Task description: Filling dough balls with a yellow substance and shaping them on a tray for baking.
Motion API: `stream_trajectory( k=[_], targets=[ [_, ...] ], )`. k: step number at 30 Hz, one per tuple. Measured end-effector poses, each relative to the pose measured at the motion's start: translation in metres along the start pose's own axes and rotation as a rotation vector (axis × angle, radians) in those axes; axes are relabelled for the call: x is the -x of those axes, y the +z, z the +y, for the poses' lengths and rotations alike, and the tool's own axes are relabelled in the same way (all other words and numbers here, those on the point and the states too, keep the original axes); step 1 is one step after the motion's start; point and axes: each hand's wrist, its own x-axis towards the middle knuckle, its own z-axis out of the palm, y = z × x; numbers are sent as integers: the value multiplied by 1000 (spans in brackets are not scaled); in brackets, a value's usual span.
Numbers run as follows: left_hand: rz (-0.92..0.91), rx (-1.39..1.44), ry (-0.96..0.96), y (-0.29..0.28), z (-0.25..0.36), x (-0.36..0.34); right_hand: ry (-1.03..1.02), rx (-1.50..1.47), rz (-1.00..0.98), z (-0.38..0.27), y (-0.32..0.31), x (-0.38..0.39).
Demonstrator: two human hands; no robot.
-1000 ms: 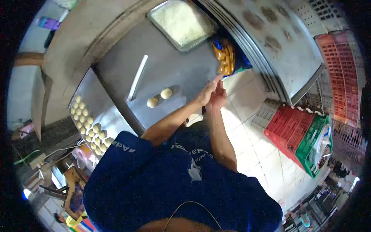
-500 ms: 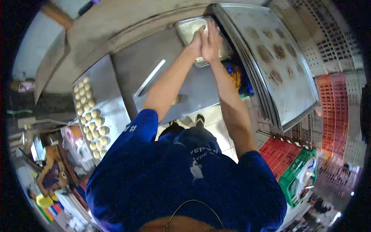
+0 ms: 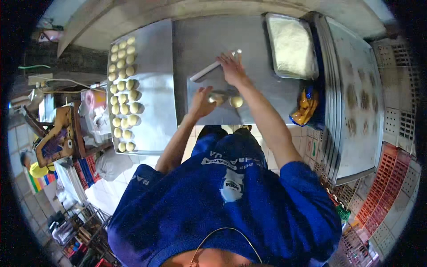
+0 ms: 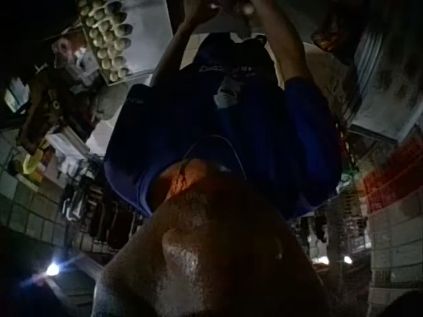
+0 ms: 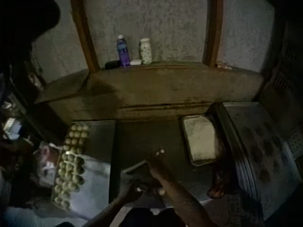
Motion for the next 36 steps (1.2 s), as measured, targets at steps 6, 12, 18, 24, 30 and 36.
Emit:
stream_trajectory(
  k=[6, 12, 18, 24, 30, 36],
  targets=[
    [-244, -78, 52, 30, -2, 0, 268, 8, -167, -20, -38, 15],
    [-80, -124, -14, 0, 37, 23, 521, -167, 32, -31, -112, 137],
    [175, -142, 276, -14, 26, 60, 118, -150, 114, -36, -127, 170],
    [97, -51, 216, -5, 13, 51, -35, -256, 87, -29, -91, 170],
    [113, -191, 67, 25, -3, 27, 201, -210, -161, -25, -67, 135],
    [290, -599, -50, 11, -30, -95, 211, 43, -14, 14, -33, 22]
  ],
)
